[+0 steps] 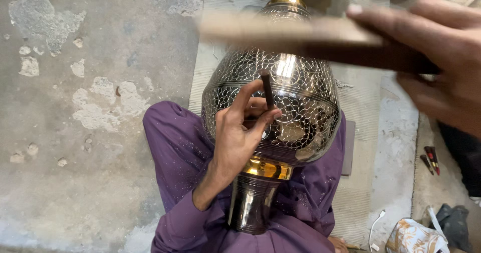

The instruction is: The person sits on the floor with a large engraved brass vessel on their lap, holds a steel punch against its decorated surface, and repeatedly strikes the punch with a wooden mallet. They reposition the punch around the vessel's bands to continue working the pattern.

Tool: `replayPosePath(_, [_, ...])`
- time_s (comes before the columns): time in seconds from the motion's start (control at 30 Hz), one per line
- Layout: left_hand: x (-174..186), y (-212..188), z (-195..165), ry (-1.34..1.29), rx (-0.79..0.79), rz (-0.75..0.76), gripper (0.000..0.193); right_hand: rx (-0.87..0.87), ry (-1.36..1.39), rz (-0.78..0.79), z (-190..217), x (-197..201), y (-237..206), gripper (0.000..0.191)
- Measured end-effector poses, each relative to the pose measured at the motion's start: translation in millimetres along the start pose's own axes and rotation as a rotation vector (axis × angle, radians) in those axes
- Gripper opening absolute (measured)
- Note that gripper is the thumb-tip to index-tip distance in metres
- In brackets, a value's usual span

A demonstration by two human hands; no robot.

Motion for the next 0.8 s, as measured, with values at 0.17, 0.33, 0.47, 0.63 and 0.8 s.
replayPosePath(0.17, [-1.6,-8.5,-0.3,0.02,0.003,-0.073,0.046,0.141,-0.146,-0.153,28.0,17.2,11.6,0.074])
replayPosePath(0.33, [-0.7,-13.8,-6.6,-0.005,0.008,-0.135,0.047,0.087,-0.058,-0.237,37.9,28.3,12.0,0.072])
replayPosePath(0.47, [0.4,-13.3,-8.7,-0.047,0.031,-0.122,0.046,0.047,-0.109,-0.122,34.3,20.1,8.1,0.071])
replayPosePath(0.63, [-0.7,-6.5,-6.4,-0.038,0.018,-0.08,0.043,0.05,-0.222,-0.007,26.9,10.2,3.7,0.069])
replayPosePath(0.8, [-1.8,-5.9,-4.5,-0.036,0.003,-0.091,0.049,0.056,-0.032,-0.218,23.5,31.1,1.5,0.073])
Point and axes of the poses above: each hand's wrist, its own y-axis towards the middle knuckle, its own x-axis out of the back of the hand, z = x × y, the point moved 5 cm from there along y, towards the middle knuckle, and after that the axes turned 14 degrees about -y, right-handed, at the moved point
